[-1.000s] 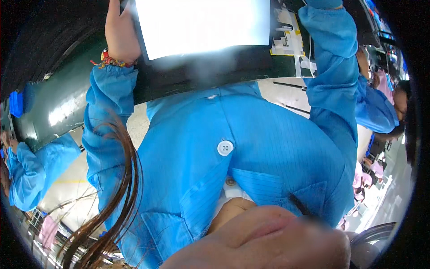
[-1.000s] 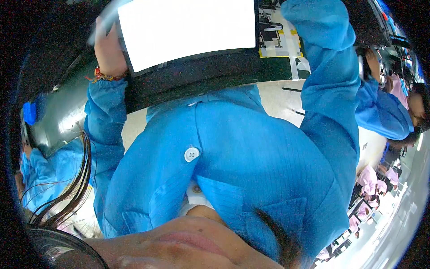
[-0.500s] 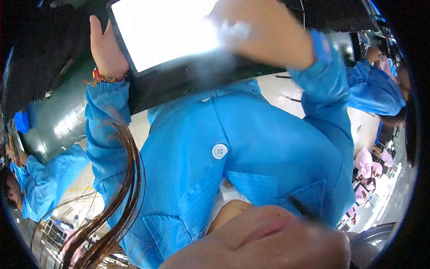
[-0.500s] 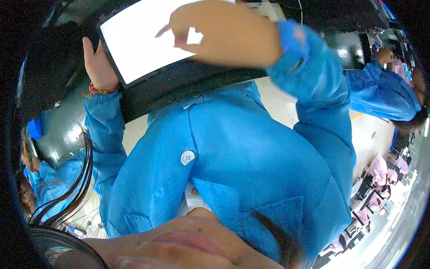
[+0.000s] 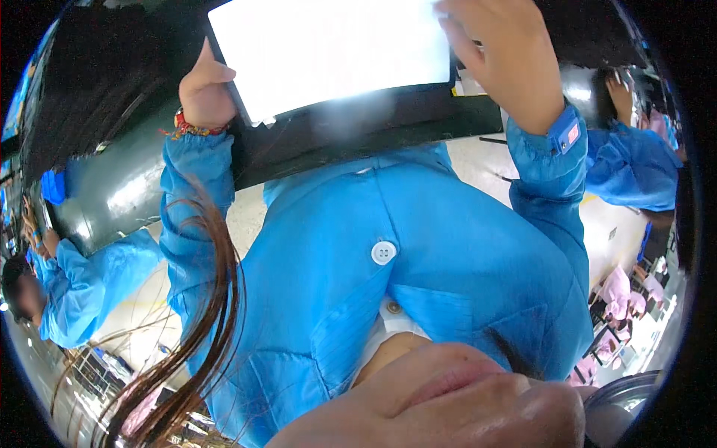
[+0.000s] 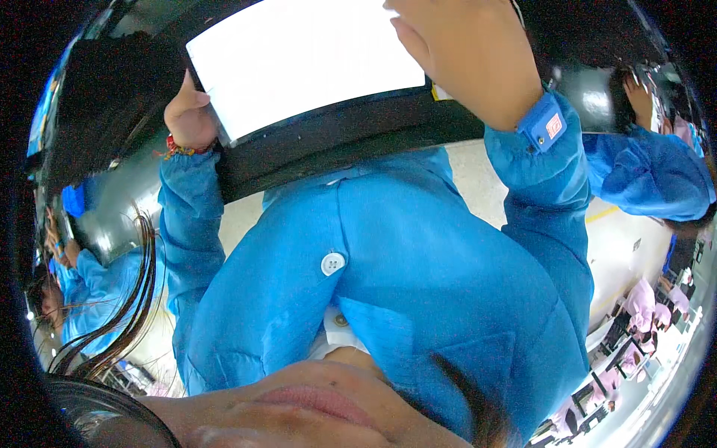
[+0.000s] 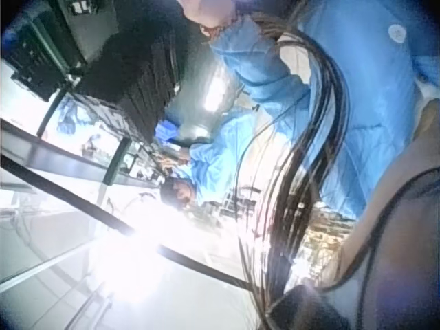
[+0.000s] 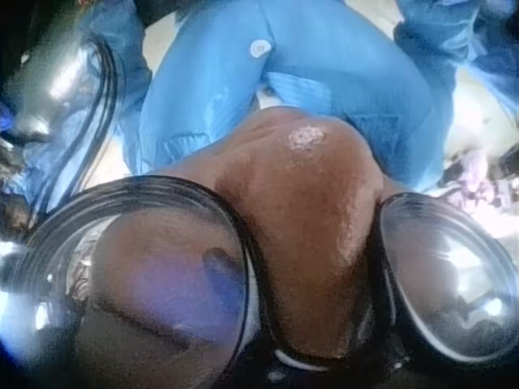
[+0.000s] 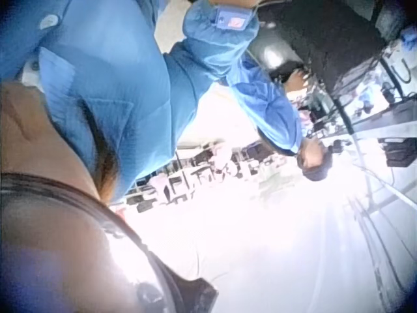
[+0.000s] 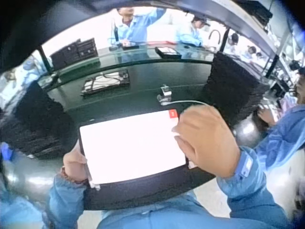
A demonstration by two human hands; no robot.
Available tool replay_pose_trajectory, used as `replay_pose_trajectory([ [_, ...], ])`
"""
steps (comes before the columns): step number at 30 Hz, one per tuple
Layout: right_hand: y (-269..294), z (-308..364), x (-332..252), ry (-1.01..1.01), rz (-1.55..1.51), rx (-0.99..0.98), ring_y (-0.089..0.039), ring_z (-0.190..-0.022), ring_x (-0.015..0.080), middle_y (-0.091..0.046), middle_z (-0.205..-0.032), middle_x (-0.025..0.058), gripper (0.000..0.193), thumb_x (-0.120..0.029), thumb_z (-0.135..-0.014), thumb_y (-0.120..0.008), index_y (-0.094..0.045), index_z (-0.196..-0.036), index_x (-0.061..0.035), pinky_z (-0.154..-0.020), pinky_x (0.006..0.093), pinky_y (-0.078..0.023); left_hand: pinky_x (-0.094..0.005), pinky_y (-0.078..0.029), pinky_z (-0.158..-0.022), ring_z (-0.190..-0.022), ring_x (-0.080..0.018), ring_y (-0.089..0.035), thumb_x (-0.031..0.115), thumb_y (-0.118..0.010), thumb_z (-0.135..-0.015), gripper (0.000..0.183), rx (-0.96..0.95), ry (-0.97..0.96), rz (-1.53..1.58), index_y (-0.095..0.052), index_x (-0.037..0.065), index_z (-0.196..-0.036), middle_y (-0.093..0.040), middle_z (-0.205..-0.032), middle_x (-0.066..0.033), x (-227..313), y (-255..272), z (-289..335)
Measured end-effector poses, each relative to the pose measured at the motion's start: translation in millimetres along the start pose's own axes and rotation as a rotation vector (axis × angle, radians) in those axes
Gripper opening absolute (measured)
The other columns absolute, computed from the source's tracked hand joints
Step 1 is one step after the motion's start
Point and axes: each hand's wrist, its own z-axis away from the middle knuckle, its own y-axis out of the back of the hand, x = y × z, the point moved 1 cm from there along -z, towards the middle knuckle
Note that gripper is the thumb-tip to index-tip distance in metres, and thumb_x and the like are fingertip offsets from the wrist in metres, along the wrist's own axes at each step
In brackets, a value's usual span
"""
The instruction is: The person tests tablet screens by connecting each screen to a test board, tapping and swiping across the display, and disconnecting the parts.
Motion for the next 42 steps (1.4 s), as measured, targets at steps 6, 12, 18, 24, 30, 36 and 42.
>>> replay_pose_trajectory([
  [6,-39.7,-49.5,-32.2,0.155,-0.078,0.164,-0.047,-0.113,0.0301,-0.054,-0.111,0.0118,0.034,-0.011,-0.071,-0.064,-0.062,-0.105,-0.0068,-0.097,0.0408,-0.037,-0.04,-0.043,-0.096,-0.114,-0.0266,-0.051,0.002,-0.064,-0.076,0.065,0.061,0.032,-0.263,-0.034,0.003,-0.134,-0.051,-0.124,-0.0145,-5.6,-4.5,-1.6],
  [12,-63.4,-65.5,-51.9,0.34,-0.431,0.284,-0.048,-0.112,0.0301,-0.055,-0.114,0.0118,0.033,-0.011,-0.07,-0.063,-0.062,-0.102,-0.006,-0.097,0.0417,-0.037,-0.0407,-0.043,-0.097,-0.115,-0.0243,-0.051,0.035,-0.062,-0.084,0.067,0.047,-0.071,-0.251,-0.032,0.005,-0.136,-0.05,-0.127,-0.0125,-21.1,23.9,-1.2],
  [18,-39.6,-30.5,20.1,0.159,-0.121,0.312,-0.045,-0.115,0.0369,-0.057,-0.119,0.012,0.009,0.0,-0.06,-0.062,-0.057,-0.065,-0.0054,-0.096,0.0455,-0.034,-0.0424,-0.042,-0.099,-0.121,-0.0282,-0.048,0.066,-0.022,-0.09,0.078,0.325,0.169,-0.281,-0.035,0.004,-0.137,-0.045,-0.135,-0.0149,-13.1,-4.7,-5.3],
  [24,-41.8,48.1,142.7,-0.268,-0.284,0.333,-0.055,-0.111,0.0216,-0.055,-0.128,0.0097,0.013,-0.004,-0.085,-0.051,-0.063,-0.087,-0.0068,-0.095,0.0304,-0.04,-0.0382,-0.044,-0.098,-0.118,-0.0285,-0.051,0.058,-0.02,-0.094,0.072,0.126,0.104,0.016,-0.04,0.0,-0.133,-0.05,-0.13,-0.0158,-2.9,-16.3,-12.5],
  [30,-41.1,74.2,157.7,-0.353,-0.521,0.349,-0.048,-0.12,0.0233,-0.051,-0.131,0.0152,0.011,-0.004,-0.09,-0.047,-0.057,-0.086,-0.0043,-0.103,0.0325,-0.035,-0.0395,-0.042,-0.099,-0.119,-0.0283,-0.049,0.055,-0.025,-0.096,0.067,0.151,0.072,0.097,-0.04,0.001,-0.133,-0.049,-0.131,-0.0147,-1.7,-14.1,-9.8],
  [36,-30.3,67.4,123.8,-0.481,-0.533,0.36,-0.056,-0.108,0.0211,-0.058,-0.12,0.0166,0.013,0.001,-0.088,-0.051,-0.063,-0.092,-0.0027,-0.093,0.0303,-0.043,-0.0407,-0.041,-0.098,-0.116,-0.0279,-0.05,0.052,-0.03,-0.096,0.062,0.14,0.064,0.231,-0.042,0.004,-0.133,-0.05,-0.129,-0.0124,-7.1,-0.6,-15.7],
  [42,-30.9,37.1,68.2,-0.289,-0.916,0.124,-0.058,-0.094,0.0132,-0.065,-0.103,0.0102,0.015,-0.002,-0.09,-0.051,-0.061,-0.101,-0.0009,-0.08,0.0236,-0.044,-0.0413,-0.041,-0.098,-0.116,-0.0281,-0.05,0.051,-0.029,-0.096,0.061,0.121,0.028,0.224,-0.041,0.004,-0.133,-0.05,-0.13,-0.0125,-4.8,-3.6,-10.0],
])
